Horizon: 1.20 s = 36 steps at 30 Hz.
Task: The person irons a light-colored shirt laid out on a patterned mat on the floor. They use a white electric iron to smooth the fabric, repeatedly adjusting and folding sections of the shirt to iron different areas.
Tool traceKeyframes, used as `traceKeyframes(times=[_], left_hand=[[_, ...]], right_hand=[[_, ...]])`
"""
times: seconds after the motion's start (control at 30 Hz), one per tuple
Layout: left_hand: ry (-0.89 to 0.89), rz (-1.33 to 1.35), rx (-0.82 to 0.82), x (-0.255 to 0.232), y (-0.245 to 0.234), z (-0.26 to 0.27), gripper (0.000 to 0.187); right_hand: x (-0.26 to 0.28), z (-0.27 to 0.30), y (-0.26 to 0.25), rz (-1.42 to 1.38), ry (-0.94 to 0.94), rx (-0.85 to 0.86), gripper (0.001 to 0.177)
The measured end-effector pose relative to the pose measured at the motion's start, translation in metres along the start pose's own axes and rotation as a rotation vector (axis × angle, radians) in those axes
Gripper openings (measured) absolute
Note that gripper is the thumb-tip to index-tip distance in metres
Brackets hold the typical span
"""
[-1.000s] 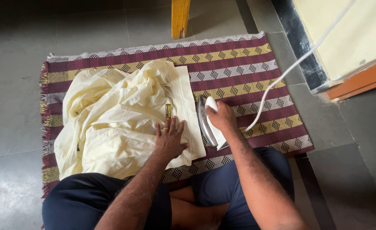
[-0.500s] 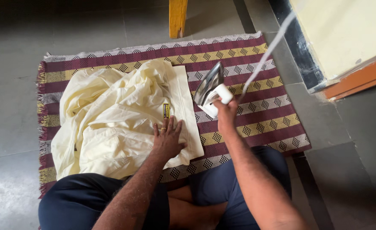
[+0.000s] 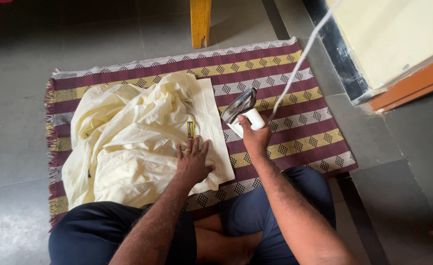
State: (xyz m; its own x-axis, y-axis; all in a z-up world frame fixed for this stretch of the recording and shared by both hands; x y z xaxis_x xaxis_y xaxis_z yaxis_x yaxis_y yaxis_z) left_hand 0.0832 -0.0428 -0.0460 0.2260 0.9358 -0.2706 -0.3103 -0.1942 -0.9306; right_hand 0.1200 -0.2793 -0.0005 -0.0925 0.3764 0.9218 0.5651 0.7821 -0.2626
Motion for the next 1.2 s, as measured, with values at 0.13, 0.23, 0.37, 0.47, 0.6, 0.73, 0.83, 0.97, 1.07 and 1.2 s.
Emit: traceKeyframes(times=[0.13, 0.23, 0.37, 0.47, 0.6, 0.73, 0.83, 0.97, 1.07, 1.2], left_hand=[[-0.01, -0.007, 0.014, 0.001, 0.003, 0.001, 0.096], [-0.012, -0.008, 0.02, 0.001, 0.002, 0.0, 0.097], [-0.014, -0.028, 0.065, 0.001, 0.003, 0.0, 0.098], [-0.031, -0.035, 0.107, 0.0, 0.006, -0.001, 0.099], [-0.063, -0.047, 0.108, 0.004, -0.001, 0.0, 0.1], [-0.089, -0.044, 0.085, 0.008, -0.009, 0.004, 0.101], [-0.113, -0.044, 0.104, 0.011, -0.01, 0.005, 0.103], [-0.018, -0.113, 0.112, 0.005, -0.003, 0.003, 0.106], [0.134, -0.111, 0.075, -0.011, 0.006, 0.006, 0.105], [0.131, -0.126, 0.112, -0.01, 0.018, 0.006, 0.109]], right_hand=[[0.005, 0.001, 0.002, 0.009, -0.064, -0.01, 0.043], [0.005, 0.002, 0.004, -0.027, -0.04, 0.001, 0.047], [0.006, 0.006, 0.006, -0.113, -0.041, 0.0, 0.052], [-0.003, 0.008, 0.003, -0.079, 0.04, 0.013, 0.049], [-0.006, 0.009, 0.002, -0.046, 0.081, 0.002, 0.053], [-0.009, 0.011, 0.003, -0.05, 0.126, 0.037, 0.047], [-0.003, 0.008, 0.001, -0.015, 0.084, 0.031, 0.047], [0.0, 0.008, 0.002, -0.037, 0.113, 0.03, 0.047], [-0.009, 0.013, 0.005, -0.137, 0.285, 0.031, 0.037], [0.027, 0.001, 0.023, -0.334, 0.159, 0.147, 0.027]])
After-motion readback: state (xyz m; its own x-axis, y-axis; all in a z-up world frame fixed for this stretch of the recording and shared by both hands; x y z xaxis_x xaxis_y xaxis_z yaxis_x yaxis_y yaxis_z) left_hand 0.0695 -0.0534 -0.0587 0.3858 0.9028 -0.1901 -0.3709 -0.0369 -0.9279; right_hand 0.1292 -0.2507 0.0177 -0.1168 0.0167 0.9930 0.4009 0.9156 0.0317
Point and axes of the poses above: each hand's wrist, its own z-axis away from the middle knuckle, its own y-axis out of the palm, x = y × z, the point moved 10 cm from there along -z, towards the middle knuckle, and after that the axes turned 4 degrees about -y, right-handed, at the moved point
